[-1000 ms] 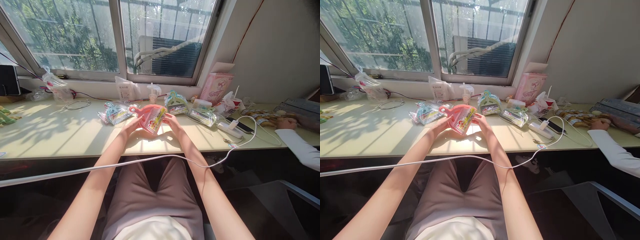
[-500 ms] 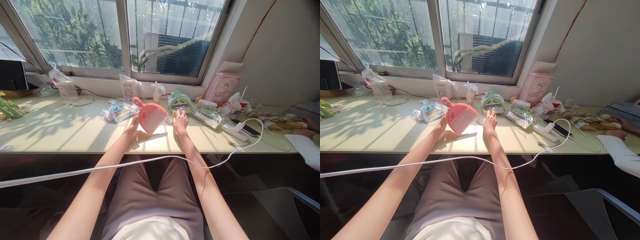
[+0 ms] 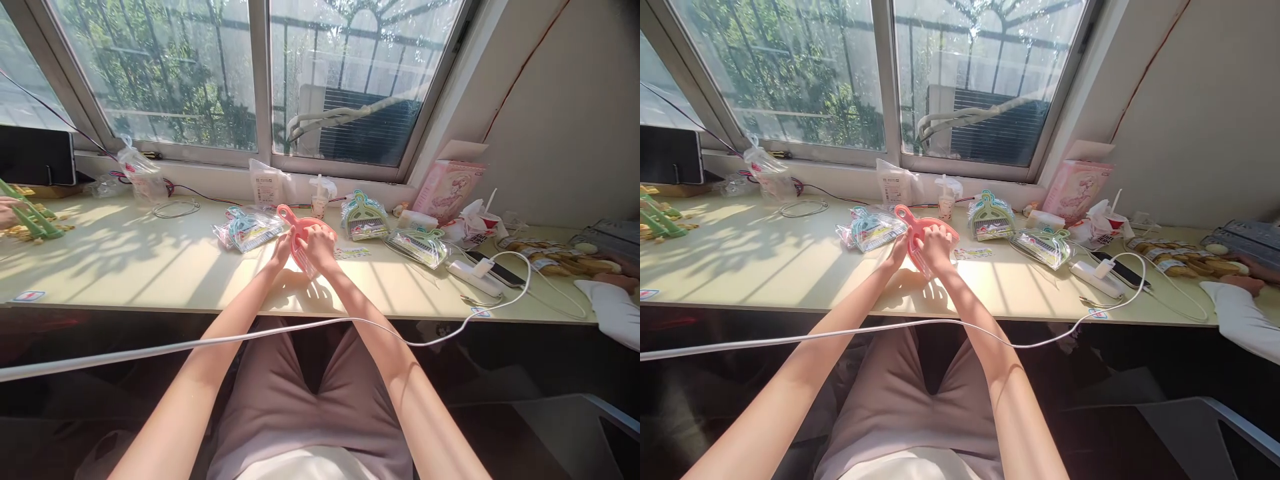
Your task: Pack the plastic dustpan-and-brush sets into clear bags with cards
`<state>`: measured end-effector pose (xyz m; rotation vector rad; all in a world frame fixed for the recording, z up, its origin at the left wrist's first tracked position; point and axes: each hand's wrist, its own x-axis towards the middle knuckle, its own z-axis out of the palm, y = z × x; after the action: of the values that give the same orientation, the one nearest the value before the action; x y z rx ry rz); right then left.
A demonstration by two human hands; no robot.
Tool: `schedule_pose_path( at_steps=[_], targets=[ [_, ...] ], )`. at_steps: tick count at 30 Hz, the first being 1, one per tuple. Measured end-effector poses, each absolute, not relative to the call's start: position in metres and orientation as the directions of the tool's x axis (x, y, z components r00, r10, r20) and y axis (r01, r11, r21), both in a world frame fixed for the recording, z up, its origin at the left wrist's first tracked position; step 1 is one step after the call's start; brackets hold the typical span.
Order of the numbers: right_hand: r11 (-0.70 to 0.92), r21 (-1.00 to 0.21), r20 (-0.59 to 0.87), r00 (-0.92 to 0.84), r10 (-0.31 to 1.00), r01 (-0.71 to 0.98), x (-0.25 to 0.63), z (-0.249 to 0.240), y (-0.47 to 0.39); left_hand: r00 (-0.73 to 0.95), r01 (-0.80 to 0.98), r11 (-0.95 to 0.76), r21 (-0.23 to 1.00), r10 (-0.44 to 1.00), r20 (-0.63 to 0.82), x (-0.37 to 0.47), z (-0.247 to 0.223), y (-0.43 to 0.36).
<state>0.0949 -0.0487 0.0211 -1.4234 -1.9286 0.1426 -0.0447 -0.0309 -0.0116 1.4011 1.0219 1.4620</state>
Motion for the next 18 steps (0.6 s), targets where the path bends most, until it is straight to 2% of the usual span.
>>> schedule_pose_path(
  at_steps=[3, 7, 12, 18],
  targets=[
    [0.398, -0.464, 0.467, -0.163, 0.869, 0.791, 0.091, 0.028, -0.042, -0.084, 0.021, -0.324, 0.946, 0.942, 0.325, -0.044, -0.012, -0.028],
    [0.421, -0.405, 0.443, -0.229, 0.867, 0.811, 0.103, 0.041, -0.043, -0.05, -0.001, -0.329, 0.944, 0.943, 0.329, -0.043, -0.011, -0.028],
    [0.396, -0.382, 0.341, -0.271, 0.9, 0.835, 0.116, 0.058, -0.053, 0.003, -0.063, -0.33, 0.942, 0.944, 0.331, -0.039, -0.012, -0.032],
    [0.337, -0.334, 0.281, -0.248, 0.927, 0.88, 0.116, 0.074, -0.056, 0.035, -0.099, -0.268, 0.958, 0.961, 0.273, -0.036, -0.01, -0.032]
  ],
)
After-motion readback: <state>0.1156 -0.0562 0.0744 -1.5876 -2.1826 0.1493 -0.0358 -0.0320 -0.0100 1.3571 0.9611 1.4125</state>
